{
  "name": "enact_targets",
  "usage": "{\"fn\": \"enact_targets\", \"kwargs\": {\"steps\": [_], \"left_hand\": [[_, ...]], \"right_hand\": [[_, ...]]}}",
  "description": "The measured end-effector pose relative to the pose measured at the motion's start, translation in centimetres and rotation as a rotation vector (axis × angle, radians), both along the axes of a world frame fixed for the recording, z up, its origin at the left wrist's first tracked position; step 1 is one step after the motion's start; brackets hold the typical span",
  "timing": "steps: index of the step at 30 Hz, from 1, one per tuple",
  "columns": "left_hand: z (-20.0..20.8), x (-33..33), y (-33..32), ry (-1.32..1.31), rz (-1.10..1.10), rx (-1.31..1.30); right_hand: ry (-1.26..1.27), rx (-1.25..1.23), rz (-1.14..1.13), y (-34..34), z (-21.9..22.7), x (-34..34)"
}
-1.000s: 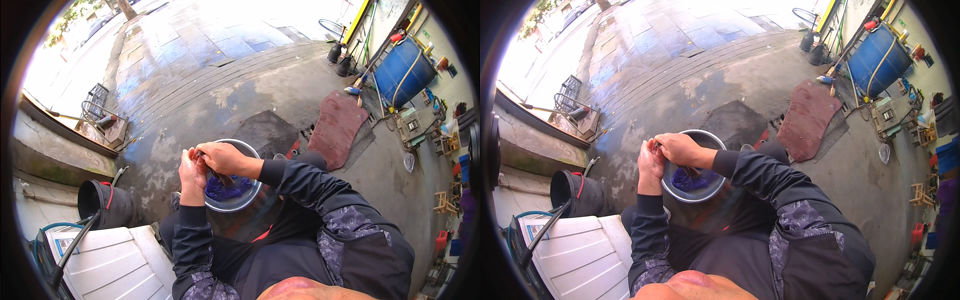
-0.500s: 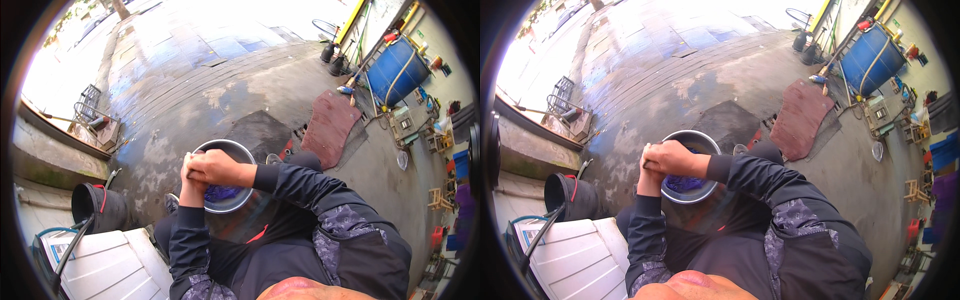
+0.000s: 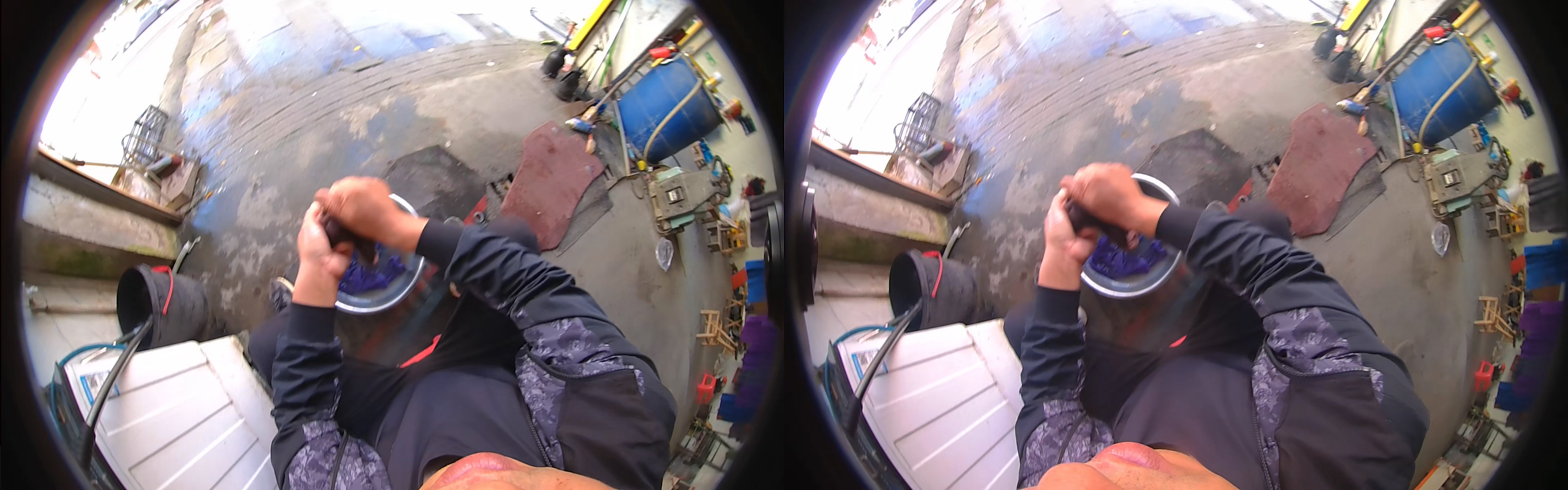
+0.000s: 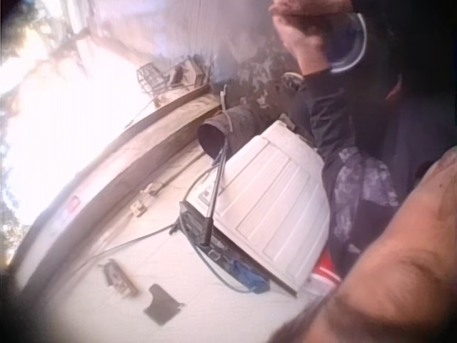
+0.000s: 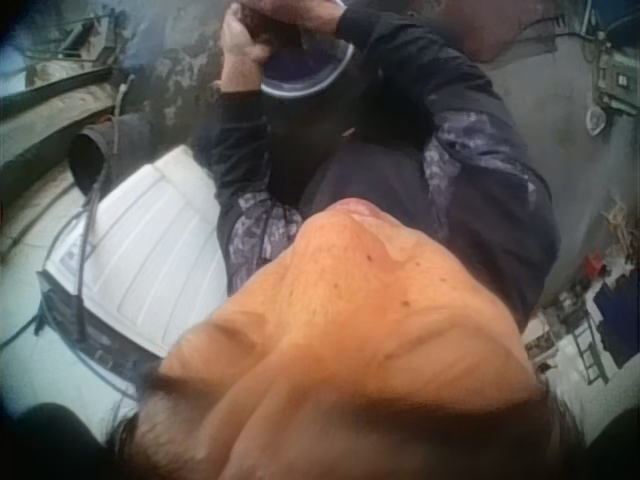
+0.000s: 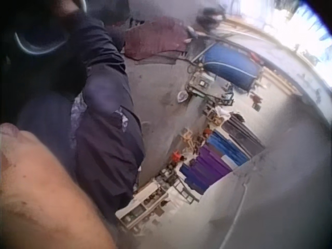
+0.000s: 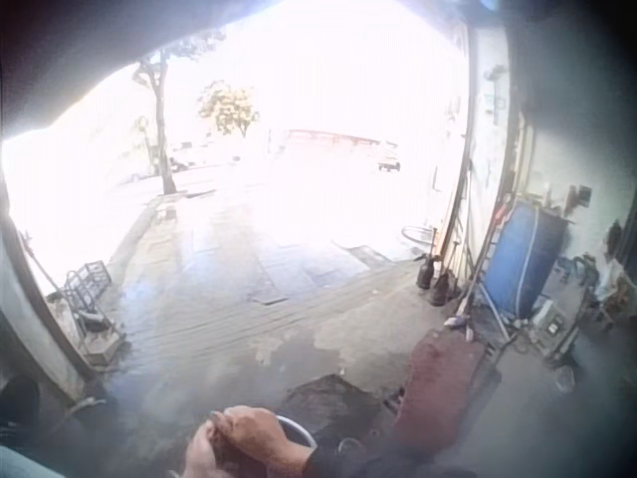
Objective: The person sits on a low stool and hand-washes several small pieces of fabric in a metal basin filled with water. They repeatedly submerge, agitate, and wring out purple, brown, and blue cloths one at a time, squeezing out water before returning them to the basin.
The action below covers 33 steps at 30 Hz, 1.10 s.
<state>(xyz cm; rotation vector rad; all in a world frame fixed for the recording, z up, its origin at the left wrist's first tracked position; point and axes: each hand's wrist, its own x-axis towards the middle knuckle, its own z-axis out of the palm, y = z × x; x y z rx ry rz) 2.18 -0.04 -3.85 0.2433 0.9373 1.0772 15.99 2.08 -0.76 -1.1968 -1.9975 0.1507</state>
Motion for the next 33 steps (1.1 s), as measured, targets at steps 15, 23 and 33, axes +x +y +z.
{"fn": "enact_targets", "kwargs": {"steps": [15, 23, 33], "left_hand": [[-1.0, -1.1, 0.6, -0.112, -0.034, 0.037], [0.4, -2.2, 1.3, -0.045, 0.168, 0.019], [2.7, -1.9, 0.9, 0.193, 0.182, 0.182]], "right_hand": [[0.117, -0.113, 0.034, 1.3, -0.8, -0.6], [0.235, -0.241, 0.295, 0.4, -0.8, -0.2], [0.216, -0.281, 0.173, 1.0, -0.2, 1.0]]}}
